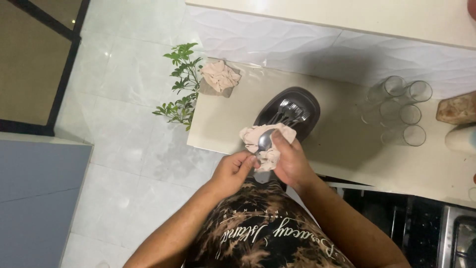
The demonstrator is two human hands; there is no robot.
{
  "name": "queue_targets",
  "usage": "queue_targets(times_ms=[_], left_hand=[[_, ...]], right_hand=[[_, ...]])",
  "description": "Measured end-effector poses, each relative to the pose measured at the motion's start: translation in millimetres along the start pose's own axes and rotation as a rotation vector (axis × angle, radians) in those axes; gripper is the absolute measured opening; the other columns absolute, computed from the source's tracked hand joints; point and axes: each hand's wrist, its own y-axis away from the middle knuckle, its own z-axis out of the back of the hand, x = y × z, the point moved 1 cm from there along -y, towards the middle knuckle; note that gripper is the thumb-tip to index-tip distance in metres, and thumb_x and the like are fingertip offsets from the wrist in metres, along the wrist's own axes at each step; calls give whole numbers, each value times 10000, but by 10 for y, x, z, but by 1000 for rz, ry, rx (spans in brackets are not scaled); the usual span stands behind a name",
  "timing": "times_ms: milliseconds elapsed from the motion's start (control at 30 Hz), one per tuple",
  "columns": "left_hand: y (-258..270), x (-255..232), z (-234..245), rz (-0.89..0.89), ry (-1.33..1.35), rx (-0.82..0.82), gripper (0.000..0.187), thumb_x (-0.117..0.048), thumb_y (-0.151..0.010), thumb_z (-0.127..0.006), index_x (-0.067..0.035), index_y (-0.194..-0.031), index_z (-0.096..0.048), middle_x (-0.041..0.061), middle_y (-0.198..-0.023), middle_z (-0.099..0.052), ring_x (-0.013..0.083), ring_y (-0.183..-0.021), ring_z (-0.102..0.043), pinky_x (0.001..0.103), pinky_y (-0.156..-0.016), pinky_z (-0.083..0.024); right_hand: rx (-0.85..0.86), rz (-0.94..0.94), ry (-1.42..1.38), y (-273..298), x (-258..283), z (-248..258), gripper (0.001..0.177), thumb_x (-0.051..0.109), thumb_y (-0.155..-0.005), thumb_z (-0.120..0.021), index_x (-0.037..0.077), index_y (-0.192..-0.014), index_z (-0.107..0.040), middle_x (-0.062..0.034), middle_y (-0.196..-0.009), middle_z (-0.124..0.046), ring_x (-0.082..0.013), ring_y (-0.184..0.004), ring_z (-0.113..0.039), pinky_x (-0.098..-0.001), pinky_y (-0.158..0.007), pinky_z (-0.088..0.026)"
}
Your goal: Dry cutlery with a cloth and place them on the dining table to set it.
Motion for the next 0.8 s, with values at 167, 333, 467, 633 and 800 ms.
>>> queue_targets(times_ms=[167, 333, 467, 633, 800], left_hand=[[-76, 185, 206, -24, 33, -18, 261, -178, -1021, -605, -74, -840, -761, 119, -644, -714, 133, -702, -568, 355, -703, -539], [-129, 307, 359, 33, 138, 1, 307, -193, -1050, -570, -64, -825, -735, 51, -599, -663, 110, -682, -498, 294, -670, -498], [-195, 231, 511, 68, 29, 86, 314, -224, -1062, -553, -67, -847, -718, 53, -521, -596, 160, -548, -537, 318, -618, -496], [-195, 162, 727, 143, -137, 188, 307, -308, -1064, -523, -125, -941, -737, 126, -828, -768, 299, -827, -719, 441, -813, -550], [-194, -113, 992, 103, -170, 351, 299, -221, -1058, -529, -97, -849, -704, 70, -706, -713, 140, -760, -588, 358, -767, -538]], right_hand=[[-65, 88, 54, 135, -1, -721, 146, 77, -910, -730, 17, -998, -630, -140, -787, -685, -266, -605, -698, -468, -469, -609], [-196, 205, 214, 130, -51, -843, 200, -92, -807, -788, 4, -857, -620, -128, -644, -588, -224, -517, -637, -407, -411, -548], [-234, 261, 232, 54, 24, -1064, 180, 3, -830, -800, 48, -815, -626, -106, -626, -624, -180, -499, -631, -354, -397, -495], [-262, 191, 90, -80, 132, -1071, 102, 98, -863, -768, 97, -842, -668, -43, -711, -659, -174, -612, -653, -335, -581, -541], [-289, -2, 297, -111, 253, -867, 252, 137, -834, -823, 27, -1044, -736, -13, -548, -471, -122, -371, -479, -277, -334, -453]])
